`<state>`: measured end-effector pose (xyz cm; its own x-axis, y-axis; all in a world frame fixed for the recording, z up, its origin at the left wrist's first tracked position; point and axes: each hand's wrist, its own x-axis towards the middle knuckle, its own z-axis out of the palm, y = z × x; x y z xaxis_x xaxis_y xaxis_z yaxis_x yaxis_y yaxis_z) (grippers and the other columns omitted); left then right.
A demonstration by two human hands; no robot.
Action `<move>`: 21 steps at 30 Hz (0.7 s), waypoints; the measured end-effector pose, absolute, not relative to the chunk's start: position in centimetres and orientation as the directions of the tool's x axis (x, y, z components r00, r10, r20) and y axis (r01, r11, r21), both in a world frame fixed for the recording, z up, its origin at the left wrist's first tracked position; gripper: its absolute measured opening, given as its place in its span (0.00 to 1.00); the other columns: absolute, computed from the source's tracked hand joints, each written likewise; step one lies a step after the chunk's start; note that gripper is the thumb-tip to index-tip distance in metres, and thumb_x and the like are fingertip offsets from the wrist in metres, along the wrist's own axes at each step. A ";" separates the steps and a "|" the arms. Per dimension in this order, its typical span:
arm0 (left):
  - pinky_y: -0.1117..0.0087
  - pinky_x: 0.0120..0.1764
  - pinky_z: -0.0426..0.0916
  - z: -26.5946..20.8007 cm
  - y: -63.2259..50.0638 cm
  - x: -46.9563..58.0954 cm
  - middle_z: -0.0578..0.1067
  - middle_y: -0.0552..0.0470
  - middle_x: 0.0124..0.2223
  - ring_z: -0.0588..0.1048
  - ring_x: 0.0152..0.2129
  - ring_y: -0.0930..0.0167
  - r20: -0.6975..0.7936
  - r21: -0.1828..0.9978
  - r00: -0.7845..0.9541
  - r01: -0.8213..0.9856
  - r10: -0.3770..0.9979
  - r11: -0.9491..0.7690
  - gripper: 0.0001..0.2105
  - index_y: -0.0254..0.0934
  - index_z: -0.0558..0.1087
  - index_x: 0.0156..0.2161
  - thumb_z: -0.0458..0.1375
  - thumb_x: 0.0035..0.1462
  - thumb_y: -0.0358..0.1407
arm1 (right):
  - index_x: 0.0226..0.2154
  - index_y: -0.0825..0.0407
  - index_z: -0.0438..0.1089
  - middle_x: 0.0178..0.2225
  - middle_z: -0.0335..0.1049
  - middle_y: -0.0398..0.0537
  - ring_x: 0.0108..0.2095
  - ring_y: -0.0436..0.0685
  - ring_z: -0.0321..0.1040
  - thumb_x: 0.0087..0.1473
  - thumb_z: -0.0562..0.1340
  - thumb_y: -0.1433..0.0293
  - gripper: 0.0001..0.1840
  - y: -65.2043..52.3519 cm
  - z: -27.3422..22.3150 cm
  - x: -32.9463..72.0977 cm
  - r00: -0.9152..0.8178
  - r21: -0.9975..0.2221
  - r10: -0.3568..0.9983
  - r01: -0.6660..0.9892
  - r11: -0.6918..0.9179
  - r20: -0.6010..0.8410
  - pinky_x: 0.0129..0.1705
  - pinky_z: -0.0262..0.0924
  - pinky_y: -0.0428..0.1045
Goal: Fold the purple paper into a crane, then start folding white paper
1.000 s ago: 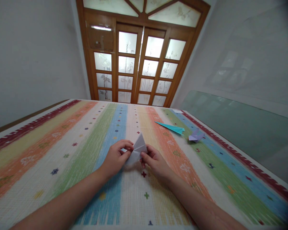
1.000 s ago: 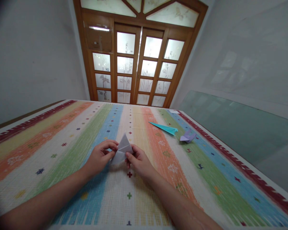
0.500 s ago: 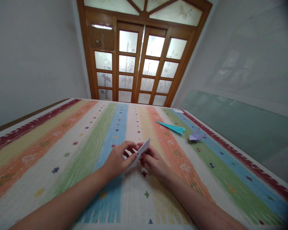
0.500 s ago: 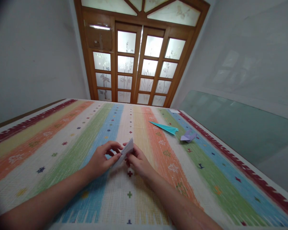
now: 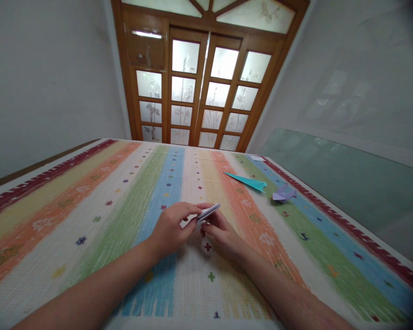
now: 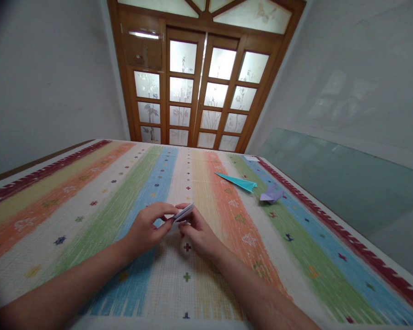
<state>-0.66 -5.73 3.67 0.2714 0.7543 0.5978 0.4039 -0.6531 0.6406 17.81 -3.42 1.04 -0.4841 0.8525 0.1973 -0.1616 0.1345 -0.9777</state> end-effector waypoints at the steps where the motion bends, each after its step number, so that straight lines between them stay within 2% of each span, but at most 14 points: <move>1: 0.64 0.44 0.70 3.7 -5.8 -0.6 0.78 0.48 0.45 0.75 0.43 0.65 0.601 0.638 0.274 0.402 0.751 -0.657 0.10 0.41 0.75 0.45 0.56 0.59 0.29 | 0.50 0.47 0.63 0.39 0.65 0.46 0.35 0.52 0.63 0.51 0.64 0.68 0.23 -3.4 0.9 17.9 -0.494 -0.977 0.846 -0.159 0.142 0.203 0.34 0.61 0.46; 6: 0.65 0.41 0.70 3.8 -6.0 -0.6 0.77 0.47 0.46 0.75 0.41 0.65 0.559 0.664 0.294 0.402 0.776 -0.631 0.10 0.41 0.73 0.47 0.58 0.59 0.33 | 0.52 0.47 0.62 0.40 0.67 0.46 0.39 0.53 0.65 0.47 0.65 0.73 0.28 -3.3 0.6 18.1 -0.479 -0.976 0.855 -0.179 0.128 0.200 0.40 0.62 0.48; 9: 0.67 0.37 0.71 3.6 -6.0 -0.5 0.75 0.45 0.50 0.74 0.41 0.64 0.474 0.728 0.298 0.396 0.828 -0.559 0.19 0.41 0.70 0.53 0.62 0.56 0.36 | 0.53 0.45 0.61 0.44 0.68 0.46 0.40 0.54 0.67 0.43 0.63 0.78 0.33 -3.6 0.9 17.8 -0.453 -0.963 0.874 -0.262 0.059 0.177 0.42 0.62 0.49; 12: 0.69 0.34 0.71 3.3 -5.9 -0.4 0.74 0.44 0.51 0.74 0.41 0.64 0.394 0.789 0.303 0.372 0.868 -0.489 0.26 0.41 0.66 0.58 0.64 0.54 0.37 | 0.56 0.42 0.59 0.52 0.67 0.48 0.50 0.59 0.67 0.43 0.63 0.79 0.38 -3.9 1.3 17.7 -0.499 -0.917 0.852 -0.394 -0.060 0.159 0.51 0.61 0.55; 15: 0.70 0.33 0.70 3.2 -5.6 -0.4 0.74 0.43 0.51 0.74 0.42 0.64 0.366 0.817 0.281 0.360 0.887 -0.451 0.28 0.40 0.65 0.59 0.64 0.54 0.37 | 0.60 0.42 0.57 0.56 0.65 0.49 0.56 0.61 0.63 0.44 0.64 0.76 0.40 -3.9 1.5 18.0 -0.528 -0.885 0.836 -0.448 -0.124 0.150 0.59 0.54 0.60; 18: 0.71 0.33 0.70 3.2 -5.3 -0.5 0.73 0.42 0.52 0.74 0.44 0.64 0.353 0.840 0.227 0.349 0.908 -0.415 0.26 0.36 0.67 0.57 0.64 0.53 0.37 | 0.61 0.42 0.56 0.57 0.65 0.50 0.56 0.61 0.64 0.47 0.65 0.73 0.40 -3.7 1.3 18.5 -0.521 -0.884 0.840 -0.452 -0.118 0.154 0.61 0.52 0.60; 21: 0.71 0.33 0.70 3.2 -5.0 -0.8 0.75 0.42 0.50 0.74 0.43 0.64 0.344 0.868 0.188 0.311 0.920 -0.388 0.16 0.35 0.73 0.49 0.61 0.57 0.38 | 0.59 0.44 0.61 0.56 0.66 0.51 0.53 0.60 0.66 0.52 0.66 0.69 0.32 -3.2 1.0 18.6 -0.509 -0.911 0.845 -0.406 -0.067 0.164 0.58 0.56 0.58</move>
